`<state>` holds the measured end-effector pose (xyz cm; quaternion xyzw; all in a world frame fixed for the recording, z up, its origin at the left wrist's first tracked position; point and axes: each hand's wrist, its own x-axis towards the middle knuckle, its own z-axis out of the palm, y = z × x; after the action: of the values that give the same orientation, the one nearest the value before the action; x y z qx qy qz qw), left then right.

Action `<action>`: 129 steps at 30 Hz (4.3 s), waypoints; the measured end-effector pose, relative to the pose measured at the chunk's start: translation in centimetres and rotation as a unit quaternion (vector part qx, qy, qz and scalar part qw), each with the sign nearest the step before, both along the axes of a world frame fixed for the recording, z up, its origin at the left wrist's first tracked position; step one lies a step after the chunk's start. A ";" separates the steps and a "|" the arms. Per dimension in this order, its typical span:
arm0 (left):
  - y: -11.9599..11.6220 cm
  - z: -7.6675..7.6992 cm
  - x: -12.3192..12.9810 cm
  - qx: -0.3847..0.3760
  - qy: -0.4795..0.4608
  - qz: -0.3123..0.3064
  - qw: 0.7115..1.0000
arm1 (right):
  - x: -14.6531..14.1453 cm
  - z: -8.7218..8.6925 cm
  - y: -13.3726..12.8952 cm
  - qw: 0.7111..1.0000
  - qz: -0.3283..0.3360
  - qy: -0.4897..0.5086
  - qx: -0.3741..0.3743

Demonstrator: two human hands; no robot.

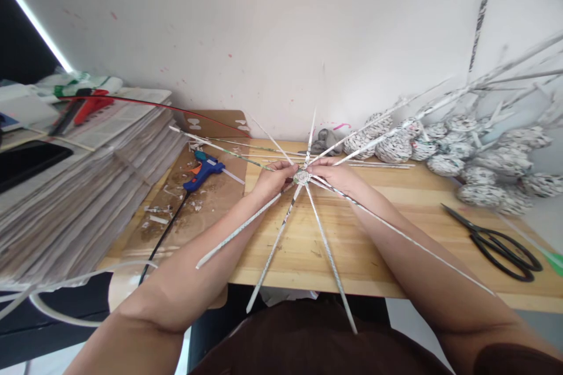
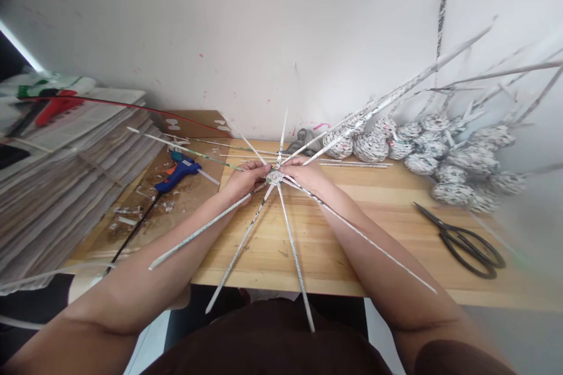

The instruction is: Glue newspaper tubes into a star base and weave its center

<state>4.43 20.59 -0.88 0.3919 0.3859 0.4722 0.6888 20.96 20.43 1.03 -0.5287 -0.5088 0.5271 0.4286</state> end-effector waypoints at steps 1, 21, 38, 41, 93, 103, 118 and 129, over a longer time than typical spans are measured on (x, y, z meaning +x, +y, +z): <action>0.0 0.0 -0.1 0.004 0.007 -0.011 1.000 | 0.1 0.0 0.0 1.000 -0.001 0.000 0.002; -0.5 0.0 0.6 0.010 -0.030 0.066 0.997 | -0.4 0.9 -0.9 0.986 -0.040 -0.141 0.083; -0.5 0.5 0.5 -0.017 -0.063 0.046 0.997 | 0.0 0.4 -0.5 0.986 0.003 -0.146 0.085; -0.4 0.4 0.5 -0.034 -0.068 0.066 0.995 | 0.1 0.6 -0.6 0.987 0.019 -0.144 0.073; -0.5 0.3 0.5 0.025 -0.023 0.049 0.998 | -0.7 0.8 -1.4 0.976 0.045 -0.190 0.094; -0.1 1.9 -1.8 -0.010 -0.009 -0.132 0.991 | 2.6 0.2 0.7 0.980 0.013 -0.176 0.094; 0.8 0.8 -1.8 -0.026 -0.023 -0.127 0.991 | 2.4 0.8 0.2 0.971 0.100 -0.186 0.111; -0.1 -0.3 -0.5 0.112 0.101 -0.081 0.985 | 1.1 1.1 -0.8 0.962 0.120 -0.220 0.113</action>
<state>3.95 20.46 -1.19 0.5422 0.3649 0.4136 0.6339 22.09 19.65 2.08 -0.5147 -0.7064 0.3843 0.2973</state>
